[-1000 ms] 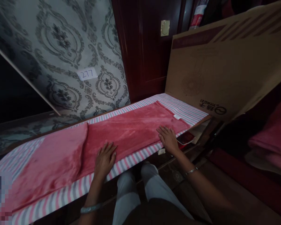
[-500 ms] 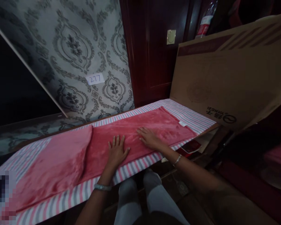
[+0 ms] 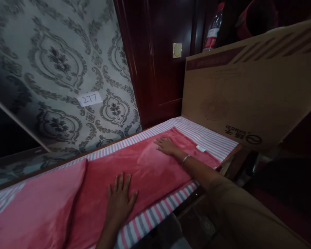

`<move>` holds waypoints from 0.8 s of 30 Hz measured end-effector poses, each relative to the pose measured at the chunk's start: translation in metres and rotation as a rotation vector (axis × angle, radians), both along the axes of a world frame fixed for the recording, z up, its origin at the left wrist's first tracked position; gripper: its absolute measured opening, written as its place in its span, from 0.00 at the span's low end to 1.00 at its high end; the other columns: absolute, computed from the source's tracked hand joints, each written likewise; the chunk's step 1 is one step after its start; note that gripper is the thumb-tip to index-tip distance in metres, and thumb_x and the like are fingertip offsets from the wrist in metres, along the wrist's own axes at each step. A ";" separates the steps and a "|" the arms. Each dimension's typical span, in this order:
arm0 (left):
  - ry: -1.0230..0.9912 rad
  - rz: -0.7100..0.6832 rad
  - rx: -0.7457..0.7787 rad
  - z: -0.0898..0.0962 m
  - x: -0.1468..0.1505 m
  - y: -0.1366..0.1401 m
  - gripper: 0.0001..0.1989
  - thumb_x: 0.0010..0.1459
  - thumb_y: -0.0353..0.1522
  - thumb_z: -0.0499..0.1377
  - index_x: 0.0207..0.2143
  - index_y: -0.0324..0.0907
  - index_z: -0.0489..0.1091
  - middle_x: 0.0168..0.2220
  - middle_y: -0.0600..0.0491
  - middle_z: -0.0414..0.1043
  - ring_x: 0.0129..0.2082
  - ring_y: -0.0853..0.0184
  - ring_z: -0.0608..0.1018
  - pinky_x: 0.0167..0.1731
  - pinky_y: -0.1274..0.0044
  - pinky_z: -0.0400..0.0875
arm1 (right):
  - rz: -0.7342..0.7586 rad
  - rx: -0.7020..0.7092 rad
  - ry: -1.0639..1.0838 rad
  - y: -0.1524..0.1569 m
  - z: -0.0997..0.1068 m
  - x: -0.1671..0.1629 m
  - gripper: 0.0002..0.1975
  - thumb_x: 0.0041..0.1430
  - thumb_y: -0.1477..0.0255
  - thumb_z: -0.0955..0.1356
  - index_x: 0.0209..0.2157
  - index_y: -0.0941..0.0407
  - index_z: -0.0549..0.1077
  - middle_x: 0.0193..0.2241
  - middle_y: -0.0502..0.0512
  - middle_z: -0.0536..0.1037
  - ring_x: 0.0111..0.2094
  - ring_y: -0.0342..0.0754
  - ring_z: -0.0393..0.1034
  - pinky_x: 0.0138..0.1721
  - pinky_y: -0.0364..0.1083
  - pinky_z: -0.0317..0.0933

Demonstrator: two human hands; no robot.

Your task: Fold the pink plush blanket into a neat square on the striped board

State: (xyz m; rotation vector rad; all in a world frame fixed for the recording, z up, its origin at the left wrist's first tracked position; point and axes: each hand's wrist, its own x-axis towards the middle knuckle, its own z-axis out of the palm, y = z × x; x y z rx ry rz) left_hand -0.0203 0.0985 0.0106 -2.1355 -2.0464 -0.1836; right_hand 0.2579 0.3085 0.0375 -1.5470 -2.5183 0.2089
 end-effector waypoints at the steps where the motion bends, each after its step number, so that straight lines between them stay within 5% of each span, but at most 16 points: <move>1: -0.001 -0.002 0.001 -0.002 0.000 -0.001 0.30 0.63 0.42 0.50 0.66 0.45 0.56 0.70 0.45 0.47 0.69 0.51 0.51 0.63 0.50 0.47 | -0.073 -0.002 0.000 0.009 0.000 0.012 0.27 0.70 0.58 0.56 0.67 0.49 0.56 0.70 0.56 0.50 0.70 0.58 0.41 0.66 0.64 0.36; 7: -0.092 -0.024 -0.139 0.016 -0.014 0.011 0.31 0.59 0.43 0.52 0.64 0.45 0.61 0.68 0.45 0.53 0.67 0.49 0.57 0.61 0.53 0.55 | -0.326 0.086 0.080 0.046 -0.001 0.057 0.24 0.69 0.65 0.59 0.63 0.55 0.63 0.66 0.60 0.60 0.67 0.55 0.50 0.66 0.57 0.42; 11: -0.335 -0.058 -0.240 0.051 -0.042 0.063 0.28 0.63 0.44 0.42 0.52 0.42 0.74 0.54 0.44 0.74 0.55 0.56 0.74 0.56 0.66 0.66 | -0.560 0.096 0.225 0.065 0.007 0.066 0.25 0.69 0.69 0.57 0.65 0.57 0.59 0.65 0.64 0.61 0.64 0.55 0.55 0.61 0.52 0.52; 15: -0.348 0.064 -0.103 0.067 -0.067 0.126 0.28 0.63 0.43 0.42 0.53 0.41 0.72 0.51 0.44 0.76 0.53 0.57 0.75 0.55 0.67 0.67 | -0.775 -0.059 0.321 0.086 0.018 0.071 0.24 0.70 0.64 0.55 0.62 0.59 0.64 0.58 0.67 0.70 0.58 0.56 0.65 0.53 0.50 0.60; 21: -0.135 0.345 -0.090 0.035 -0.078 0.163 0.28 0.65 0.39 0.40 0.62 0.40 0.62 0.64 0.42 0.61 0.66 0.54 0.61 0.61 0.55 0.57 | -0.794 -0.193 0.322 0.112 0.019 0.077 0.23 0.68 0.59 0.59 0.50 0.60 0.75 0.50 0.68 0.77 0.51 0.57 0.73 0.44 0.48 0.64; 24: -0.114 0.361 -0.047 0.014 -0.085 0.166 0.29 0.67 0.41 0.37 0.65 0.42 0.57 0.68 0.45 0.55 0.67 0.56 0.57 0.62 0.53 0.55 | -0.791 -0.151 0.318 0.118 0.009 0.080 0.20 0.67 0.61 0.62 0.51 0.60 0.73 0.51 0.67 0.76 0.52 0.57 0.71 0.46 0.48 0.63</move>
